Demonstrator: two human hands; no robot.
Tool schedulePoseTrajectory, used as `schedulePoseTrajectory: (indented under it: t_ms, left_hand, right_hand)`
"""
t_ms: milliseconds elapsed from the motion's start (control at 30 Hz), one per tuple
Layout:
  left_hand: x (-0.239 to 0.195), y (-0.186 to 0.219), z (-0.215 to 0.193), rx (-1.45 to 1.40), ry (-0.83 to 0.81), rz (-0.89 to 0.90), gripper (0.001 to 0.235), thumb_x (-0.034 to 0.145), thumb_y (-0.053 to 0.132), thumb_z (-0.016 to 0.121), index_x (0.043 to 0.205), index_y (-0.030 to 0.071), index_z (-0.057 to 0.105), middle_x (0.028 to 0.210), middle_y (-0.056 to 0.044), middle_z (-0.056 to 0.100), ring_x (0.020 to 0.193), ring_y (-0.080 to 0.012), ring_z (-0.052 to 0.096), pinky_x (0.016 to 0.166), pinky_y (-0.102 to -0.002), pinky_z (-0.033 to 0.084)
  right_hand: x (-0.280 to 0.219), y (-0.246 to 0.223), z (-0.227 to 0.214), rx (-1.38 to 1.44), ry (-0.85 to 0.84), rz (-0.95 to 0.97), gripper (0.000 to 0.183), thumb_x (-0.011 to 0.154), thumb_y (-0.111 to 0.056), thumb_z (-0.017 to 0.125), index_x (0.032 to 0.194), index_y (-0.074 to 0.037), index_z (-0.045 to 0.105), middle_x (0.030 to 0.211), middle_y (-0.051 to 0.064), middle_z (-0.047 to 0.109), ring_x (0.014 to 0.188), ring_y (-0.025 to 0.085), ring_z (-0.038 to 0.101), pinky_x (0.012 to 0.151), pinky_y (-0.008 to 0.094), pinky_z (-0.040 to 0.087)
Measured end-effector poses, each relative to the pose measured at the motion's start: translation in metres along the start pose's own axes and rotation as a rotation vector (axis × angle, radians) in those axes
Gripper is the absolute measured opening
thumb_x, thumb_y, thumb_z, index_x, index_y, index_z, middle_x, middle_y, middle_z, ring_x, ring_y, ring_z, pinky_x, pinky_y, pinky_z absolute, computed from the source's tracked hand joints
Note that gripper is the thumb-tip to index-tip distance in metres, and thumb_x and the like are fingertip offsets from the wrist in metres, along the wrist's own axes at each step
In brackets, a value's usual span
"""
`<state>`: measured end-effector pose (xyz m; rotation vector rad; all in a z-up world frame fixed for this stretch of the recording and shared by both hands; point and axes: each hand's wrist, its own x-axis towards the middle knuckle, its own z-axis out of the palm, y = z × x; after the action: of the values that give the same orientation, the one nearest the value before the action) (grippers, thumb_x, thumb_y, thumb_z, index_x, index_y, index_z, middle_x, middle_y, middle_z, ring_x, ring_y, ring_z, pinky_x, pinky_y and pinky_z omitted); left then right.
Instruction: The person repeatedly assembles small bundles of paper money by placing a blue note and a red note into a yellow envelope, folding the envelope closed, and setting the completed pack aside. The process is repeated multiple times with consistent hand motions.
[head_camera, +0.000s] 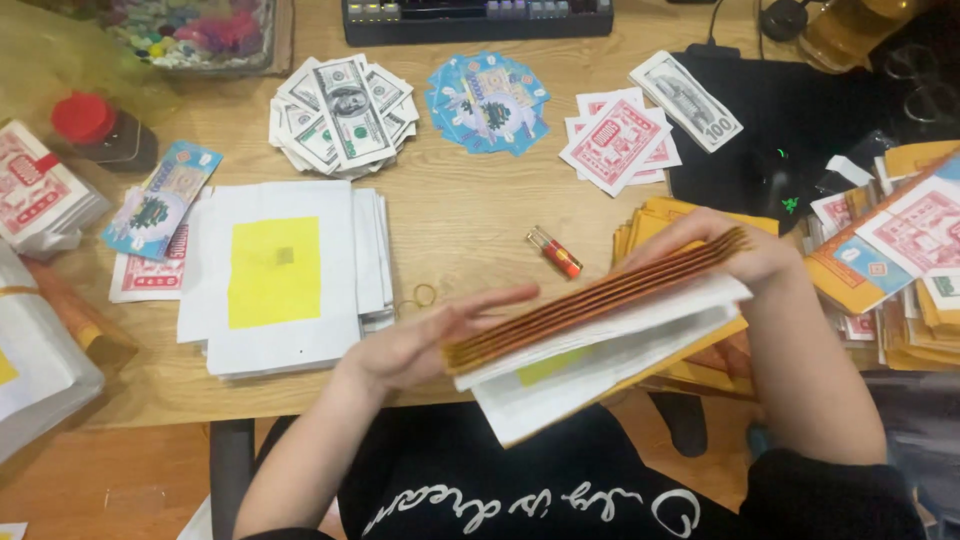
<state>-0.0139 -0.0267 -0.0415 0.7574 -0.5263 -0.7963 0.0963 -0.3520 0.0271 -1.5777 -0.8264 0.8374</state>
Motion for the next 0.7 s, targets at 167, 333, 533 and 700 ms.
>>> schedulePoseTrajectory:
  t_ms: [167, 333, 533, 700]
  left_hand:
    - [0.033, -0.079, -0.012, 0.028, 0.331, -0.184, 0.071, 0.097, 0.053, 0.049, 0.149, 0.005, 0.037, 0.150, -0.018, 0.039, 0.134, -0.0312, 0.041, 0.103, -0.050, 0.043]
    - [0.045, -0.082, -0.015, -0.037, 0.733, -0.160, 0.088, 0.082, 0.049, 0.073, 0.145, -0.003, 0.038, 0.134, -0.028, 0.050, 0.122, -0.0360, 0.053, 0.095, -0.050, 0.051]
    - [0.062, -0.043, 0.013, -0.114, 0.862, 0.112, 0.064, 0.086, 0.034, 0.071, 0.134, -0.004, 0.053, 0.115, -0.020, 0.065, 0.105, -0.0299, 0.065, 0.083, -0.044, 0.057]
    - [0.063, -0.049, 0.004, -0.083, 0.874, 0.241, 0.042, 0.088, 0.022, 0.070, 0.122, 0.000, 0.061, 0.101, -0.014, 0.071, 0.092, -0.0224, 0.069, 0.074, -0.038, 0.060]
  right_hand:
    - [0.043, 0.019, -0.007, -0.102, -0.393, -0.089, 0.045, 0.080, -0.036, 0.072, 0.109, -0.002, 0.075, 0.113, 0.024, 0.072, 0.106, 0.039, 0.068, 0.087, 0.052, 0.054]
    - [0.052, 0.008, 0.000, 0.178, 0.256, 0.179, 0.056, 0.089, -0.013, 0.048, 0.141, 0.008, 0.042, 0.121, 0.035, 0.060, 0.107, 0.048, 0.063, 0.093, 0.062, 0.048]
    - [0.076, -0.036, 0.072, 0.399, 0.697, 0.678, 0.071, 0.094, -0.054, 0.034, 0.144, -0.003, 0.038, 0.139, 0.021, 0.050, 0.133, 0.040, 0.047, 0.113, 0.055, 0.031]
    - [0.068, 0.030, 0.093, 0.065, 0.552, 0.147, 0.090, 0.078, -0.018, 0.078, 0.150, -0.003, 0.027, 0.141, 0.018, 0.048, 0.122, 0.031, 0.053, 0.097, 0.047, 0.049]
